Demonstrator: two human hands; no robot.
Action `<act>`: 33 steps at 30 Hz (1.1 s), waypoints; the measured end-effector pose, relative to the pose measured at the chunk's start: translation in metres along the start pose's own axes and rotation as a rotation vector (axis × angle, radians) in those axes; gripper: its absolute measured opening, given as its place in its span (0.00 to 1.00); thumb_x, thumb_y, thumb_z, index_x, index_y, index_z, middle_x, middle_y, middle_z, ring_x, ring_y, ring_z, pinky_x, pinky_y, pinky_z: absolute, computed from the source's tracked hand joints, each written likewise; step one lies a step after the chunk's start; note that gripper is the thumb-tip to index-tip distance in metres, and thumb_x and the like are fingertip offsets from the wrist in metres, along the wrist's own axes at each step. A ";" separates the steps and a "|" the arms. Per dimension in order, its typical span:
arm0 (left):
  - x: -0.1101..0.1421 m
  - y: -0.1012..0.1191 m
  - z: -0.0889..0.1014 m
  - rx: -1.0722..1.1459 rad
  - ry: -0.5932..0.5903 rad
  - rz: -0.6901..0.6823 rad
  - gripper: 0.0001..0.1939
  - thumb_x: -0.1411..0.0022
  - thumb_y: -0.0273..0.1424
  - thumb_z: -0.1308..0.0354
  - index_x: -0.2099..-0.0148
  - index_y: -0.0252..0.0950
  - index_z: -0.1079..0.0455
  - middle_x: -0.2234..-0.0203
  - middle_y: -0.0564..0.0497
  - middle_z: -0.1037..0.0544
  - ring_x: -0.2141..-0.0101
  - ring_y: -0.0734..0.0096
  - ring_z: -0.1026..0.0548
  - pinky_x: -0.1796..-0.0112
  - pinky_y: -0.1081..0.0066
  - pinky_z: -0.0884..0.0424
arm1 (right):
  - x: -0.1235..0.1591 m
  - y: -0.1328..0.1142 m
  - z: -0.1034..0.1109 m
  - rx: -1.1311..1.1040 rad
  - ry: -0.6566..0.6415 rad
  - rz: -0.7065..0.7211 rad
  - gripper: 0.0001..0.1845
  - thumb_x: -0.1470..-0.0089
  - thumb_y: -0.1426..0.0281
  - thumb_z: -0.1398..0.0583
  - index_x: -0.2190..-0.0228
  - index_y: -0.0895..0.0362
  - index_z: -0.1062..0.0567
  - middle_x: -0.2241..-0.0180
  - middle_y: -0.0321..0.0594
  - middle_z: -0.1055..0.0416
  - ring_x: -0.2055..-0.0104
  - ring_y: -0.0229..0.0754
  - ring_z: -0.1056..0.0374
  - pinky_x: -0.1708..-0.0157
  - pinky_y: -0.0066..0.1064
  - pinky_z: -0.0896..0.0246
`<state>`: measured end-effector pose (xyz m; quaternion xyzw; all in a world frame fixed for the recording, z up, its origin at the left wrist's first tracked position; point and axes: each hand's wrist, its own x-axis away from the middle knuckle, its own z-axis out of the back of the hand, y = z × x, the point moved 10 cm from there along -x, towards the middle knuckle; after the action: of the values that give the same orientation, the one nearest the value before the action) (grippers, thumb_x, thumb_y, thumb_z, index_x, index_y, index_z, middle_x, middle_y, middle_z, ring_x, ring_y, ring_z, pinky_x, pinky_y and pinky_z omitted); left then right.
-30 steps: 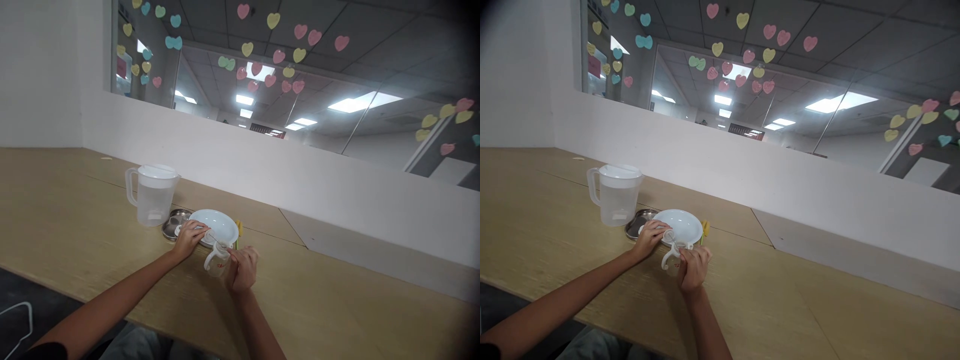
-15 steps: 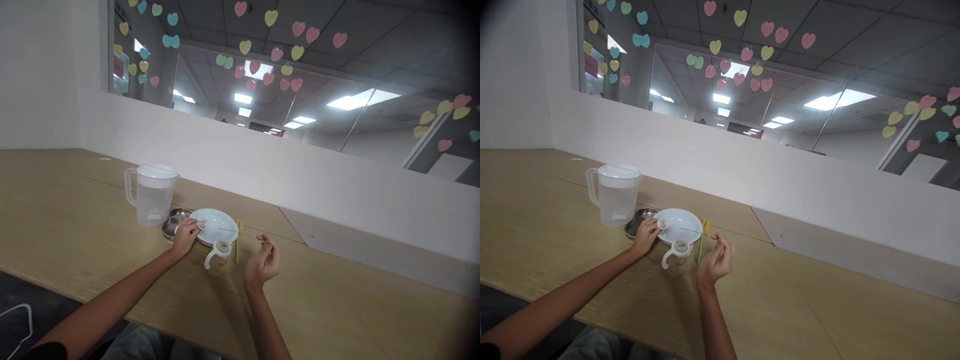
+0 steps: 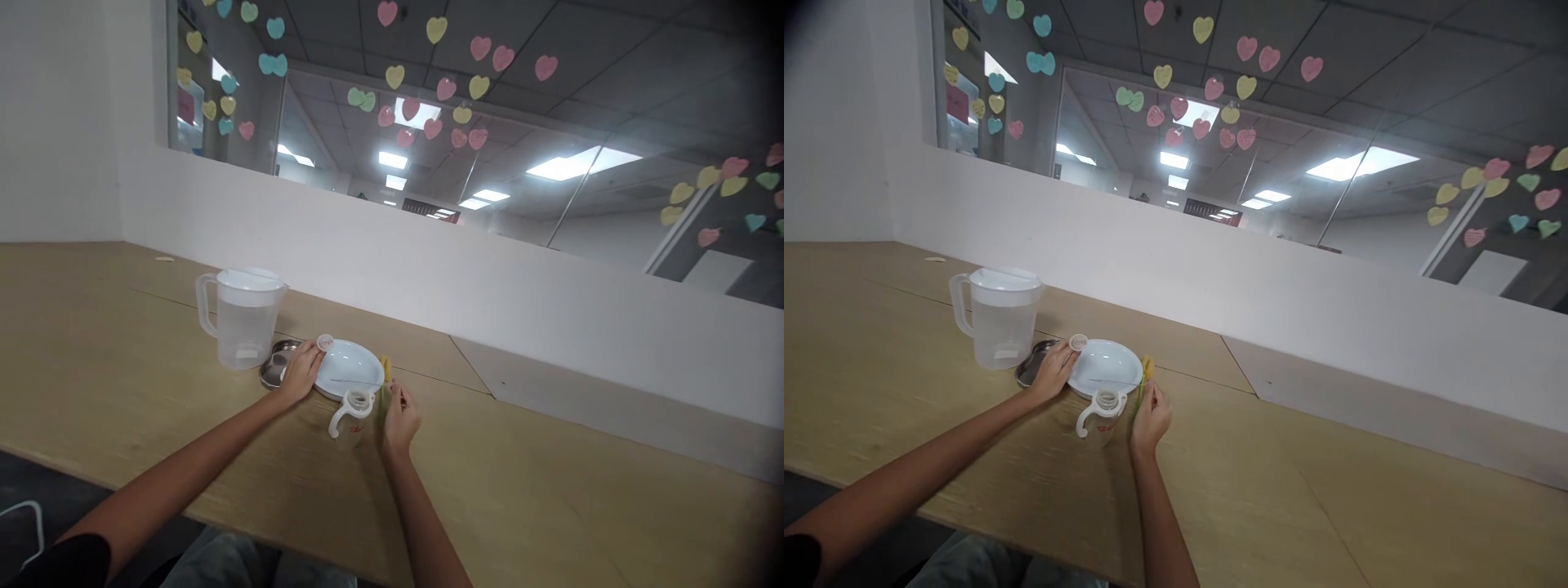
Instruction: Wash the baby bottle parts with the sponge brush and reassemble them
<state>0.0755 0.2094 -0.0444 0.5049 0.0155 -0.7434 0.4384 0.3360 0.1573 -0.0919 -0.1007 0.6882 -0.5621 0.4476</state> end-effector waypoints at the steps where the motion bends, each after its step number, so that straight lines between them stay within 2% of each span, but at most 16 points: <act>1: -0.004 0.001 -0.002 -0.035 -0.041 -0.009 0.19 0.32 0.35 0.60 0.59 0.35 0.28 0.63 0.45 0.27 0.60 0.64 0.31 0.58 0.65 0.36 | 0.001 0.000 -0.003 0.046 -0.020 0.027 0.27 0.48 0.50 0.48 0.66 0.60 0.22 0.64 0.47 0.25 0.61 0.46 0.33 0.59 0.34 0.43; 5: -0.017 0.009 -0.016 -0.180 -0.273 -0.086 0.14 0.34 0.32 0.53 0.58 0.38 0.26 0.65 0.48 0.25 0.61 0.64 0.30 0.57 0.64 0.39 | 0.005 0.000 -0.010 0.145 -0.061 0.074 0.27 0.46 0.53 0.52 0.64 0.60 0.23 0.61 0.48 0.26 0.59 0.47 0.34 0.57 0.35 0.44; 9: -0.023 0.022 -0.029 -0.288 -0.457 -0.187 0.12 0.36 0.30 0.49 0.58 0.41 0.24 0.66 0.46 0.24 0.60 0.62 0.30 0.54 0.62 0.42 | 0.006 0.000 0.001 0.081 0.042 0.047 0.27 0.45 0.54 0.53 0.64 0.60 0.24 0.61 0.48 0.26 0.57 0.46 0.33 0.56 0.35 0.44; 12: -0.025 0.029 -0.039 -0.336 -0.550 -0.223 0.10 0.39 0.30 0.46 0.62 0.40 0.23 0.66 0.44 0.24 0.59 0.60 0.29 0.53 0.61 0.45 | 0.004 0.009 0.016 0.030 0.163 -0.043 0.24 0.46 0.56 0.53 0.68 0.59 0.25 0.64 0.46 0.26 0.60 0.45 0.33 0.58 0.32 0.43; 17: -0.026 0.033 -0.050 -0.297 -0.616 -0.169 0.07 0.44 0.28 0.40 0.65 0.42 0.22 0.67 0.47 0.21 0.61 0.62 0.28 0.54 0.63 0.44 | 0.005 0.039 0.032 -0.068 0.324 -0.279 0.18 0.51 0.59 0.50 0.77 0.56 0.28 0.74 0.40 0.28 0.67 0.42 0.35 0.62 0.31 0.44; 20: -0.028 0.036 -0.048 -0.258 -0.624 -0.138 0.07 0.43 0.29 0.42 0.63 0.44 0.23 0.65 0.50 0.20 0.61 0.65 0.27 0.53 0.64 0.44 | 0.005 0.046 0.028 -0.136 0.319 -0.320 0.18 0.52 0.58 0.50 0.78 0.56 0.28 0.78 0.37 0.31 0.72 0.40 0.36 0.67 0.29 0.43; 23: -0.034 0.039 -0.037 -0.240 -0.598 -0.121 0.09 0.40 0.31 0.44 0.61 0.41 0.23 0.64 0.48 0.21 0.61 0.64 0.27 0.54 0.64 0.44 | 0.005 0.054 0.024 -0.224 0.311 -0.359 0.17 0.52 0.59 0.50 0.78 0.57 0.29 0.82 0.35 0.34 0.76 0.38 0.38 0.72 0.28 0.43; 27: -0.047 0.051 -0.015 -0.155 -0.481 -0.141 0.11 0.37 0.34 0.48 0.59 0.39 0.24 0.62 0.49 0.21 0.60 0.64 0.28 0.53 0.63 0.43 | 0.000 0.068 0.020 -0.325 0.287 -0.443 0.12 0.52 0.63 0.47 0.80 0.57 0.31 0.85 0.33 0.36 0.80 0.35 0.40 0.77 0.27 0.44; 30: -0.053 0.072 0.009 0.003 -0.348 -0.183 0.13 0.37 0.36 0.49 0.60 0.39 0.24 0.63 0.50 0.22 0.61 0.65 0.27 0.56 0.66 0.39 | -0.011 0.078 0.013 -0.434 0.185 -0.507 0.11 0.51 0.65 0.47 0.81 0.55 0.33 0.86 0.31 0.36 0.83 0.34 0.42 0.80 0.27 0.45; 33: -0.053 0.092 0.027 0.154 -0.289 -0.190 0.14 0.37 0.37 0.49 0.61 0.37 0.24 0.66 0.50 0.22 0.63 0.66 0.27 0.59 0.68 0.36 | -0.023 0.082 0.008 -0.562 0.029 -0.553 0.10 0.49 0.66 0.46 0.79 0.55 0.34 0.86 0.31 0.36 0.84 0.34 0.41 0.79 0.27 0.41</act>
<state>0.1223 0.1741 0.0480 0.4210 -0.0570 -0.8454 0.3238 0.3848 0.1950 -0.1511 -0.3928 0.7685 -0.4524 0.2245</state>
